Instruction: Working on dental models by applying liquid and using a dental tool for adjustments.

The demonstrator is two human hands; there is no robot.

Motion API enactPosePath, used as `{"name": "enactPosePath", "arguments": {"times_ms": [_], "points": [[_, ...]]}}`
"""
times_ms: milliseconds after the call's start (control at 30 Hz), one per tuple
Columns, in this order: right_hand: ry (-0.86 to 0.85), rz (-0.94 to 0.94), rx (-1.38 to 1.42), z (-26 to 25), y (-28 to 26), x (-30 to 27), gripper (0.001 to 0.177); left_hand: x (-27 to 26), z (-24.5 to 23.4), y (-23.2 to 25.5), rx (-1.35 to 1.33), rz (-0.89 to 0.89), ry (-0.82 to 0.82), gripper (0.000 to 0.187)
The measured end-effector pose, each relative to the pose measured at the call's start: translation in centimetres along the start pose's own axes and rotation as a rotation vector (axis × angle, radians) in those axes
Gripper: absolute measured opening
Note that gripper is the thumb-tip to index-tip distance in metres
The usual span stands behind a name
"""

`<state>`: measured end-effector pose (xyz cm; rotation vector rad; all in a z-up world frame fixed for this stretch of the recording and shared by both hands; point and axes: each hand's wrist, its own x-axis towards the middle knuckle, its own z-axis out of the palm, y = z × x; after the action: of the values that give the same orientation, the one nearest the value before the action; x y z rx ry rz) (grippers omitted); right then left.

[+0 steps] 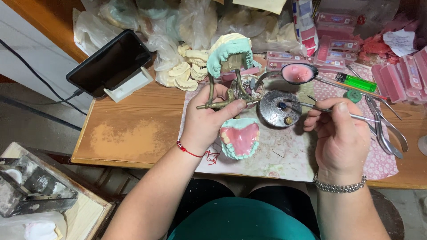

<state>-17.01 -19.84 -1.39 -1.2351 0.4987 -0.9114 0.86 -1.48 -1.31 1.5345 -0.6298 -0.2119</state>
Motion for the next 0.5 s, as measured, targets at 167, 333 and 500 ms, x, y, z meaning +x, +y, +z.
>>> {"name": "enactPosePath", "arguments": {"times_ms": [167, 333, 500], "points": [[0.002, -0.002, 0.006, 0.2, -0.1, -0.1, 0.032, 0.0, -0.1, 0.0, 0.052, 0.028, 0.005, 0.027], [-0.066, -0.023, 0.048, -0.2, 0.2, -0.8, 0.023, 0.0, -0.2, 0.3, 0.069, 0.050, 0.002, 0.025], [-0.510, -0.227, 0.282, -0.8, 0.6, -2.3, 0.026, -0.1, 0.0, 0.5, -0.026, 0.017, -0.052, 0.024]]}}
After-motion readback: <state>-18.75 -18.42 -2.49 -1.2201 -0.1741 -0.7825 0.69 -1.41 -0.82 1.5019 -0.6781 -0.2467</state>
